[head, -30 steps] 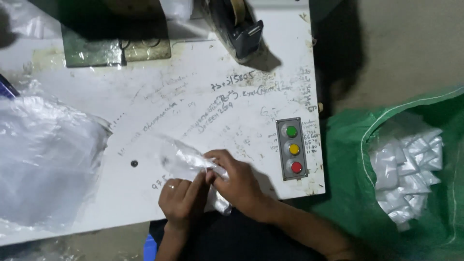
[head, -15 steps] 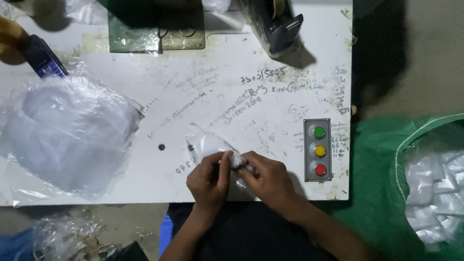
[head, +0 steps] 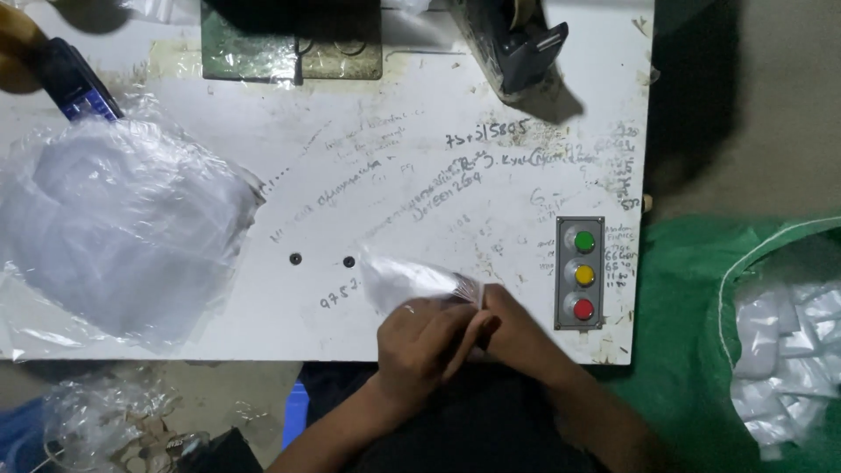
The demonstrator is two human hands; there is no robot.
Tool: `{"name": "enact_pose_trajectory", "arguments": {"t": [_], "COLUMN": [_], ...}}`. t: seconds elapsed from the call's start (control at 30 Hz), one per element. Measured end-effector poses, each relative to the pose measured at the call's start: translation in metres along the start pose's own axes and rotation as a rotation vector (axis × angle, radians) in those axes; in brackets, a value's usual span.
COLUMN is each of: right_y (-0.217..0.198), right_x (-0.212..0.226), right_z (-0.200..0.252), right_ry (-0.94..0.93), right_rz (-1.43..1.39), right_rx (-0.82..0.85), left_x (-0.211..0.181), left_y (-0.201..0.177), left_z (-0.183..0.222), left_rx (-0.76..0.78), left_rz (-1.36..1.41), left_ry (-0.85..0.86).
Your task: Folding small white plastic bags and placing them into a large green collection sack at a packaging workstation.
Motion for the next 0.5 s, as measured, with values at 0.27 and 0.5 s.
{"name": "enact_pose_trajectory", "arguments": {"t": [0.27, 0.5], "right_y": [-0.051, -0.034], "right_x": [-0.049, -0.023], "right_z": [-0.003, -0.016], "right_ry": [-0.044, 0.132], "right_rz": [-0.307, 0.279], "right_rx": [-0.496, -0.370], "left_x": [0.043, 0.075], "left_y": [0.010, 0.039], "left_z": [0.002, 0.025], "left_rx": [0.262, 0.523], "left_rz": [-0.304, -0.581], "left_ry": [-0.073, -0.093]}}
Point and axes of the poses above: each hand's wrist, its own z-axis away from the middle knuckle, its own y-axis out of the palm, x = y × z, the point moved 9 cm from there along -z, towards the middle knuckle, and after that the axes turned 2 degrees about -y, right-handed, at the moved point
